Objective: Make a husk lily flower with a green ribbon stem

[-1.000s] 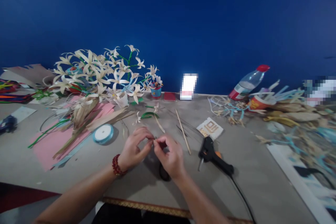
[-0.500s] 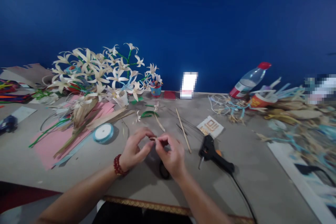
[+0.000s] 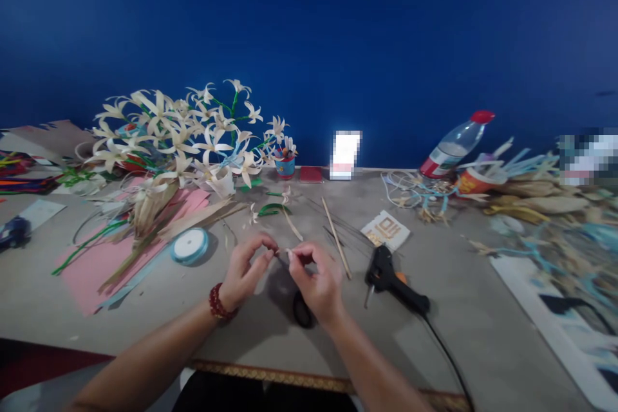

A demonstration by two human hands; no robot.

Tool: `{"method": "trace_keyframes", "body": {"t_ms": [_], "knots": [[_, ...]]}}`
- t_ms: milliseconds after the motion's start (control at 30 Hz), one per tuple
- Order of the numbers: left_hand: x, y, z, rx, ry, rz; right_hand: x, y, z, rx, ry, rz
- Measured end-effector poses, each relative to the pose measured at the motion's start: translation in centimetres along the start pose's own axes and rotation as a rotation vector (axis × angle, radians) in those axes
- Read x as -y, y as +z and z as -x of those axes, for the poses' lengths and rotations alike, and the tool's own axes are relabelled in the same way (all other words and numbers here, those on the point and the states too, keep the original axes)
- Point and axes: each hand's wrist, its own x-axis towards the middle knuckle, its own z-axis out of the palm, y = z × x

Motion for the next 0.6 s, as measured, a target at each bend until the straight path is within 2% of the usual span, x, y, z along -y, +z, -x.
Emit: {"method": "trace_keyframes", "body": {"t_ms": [100, 233, 333, 467, 533, 600], "knots": [[-0.6, 0.3, 0.1, 0.040, 0.099, -0.038, 0.4, 0.3, 0.2, 0.081, -0.006, -0.002], [-0.3, 0.7, 0.1, 0.004, 0.171, -0.103, 0.6, 0.5, 0.3, 0.124, -0.034, -0.011], [0.2, 0.3, -0.1, -0.043, 0.174, -0.137, 0.5, 0.4, 0.3, 0.099, -0.056, -0.011], [0.2, -0.6, -0.4, -0.121, 0.081, -0.167, 0.4, 0.2, 0.2, -0.007, -0.024, -0.004], [0.0, -0.7, -0.4, -0.088, 0.085, -0.164, 0.4, 0.2, 0.1, 0.006, -0.015, -0.001], [-0.3, -0.5, -0.2, -0.037, 0.145, -0.180, 0.5, 0.2, 0.1, 0.037, -0.016, 0.002]]}}
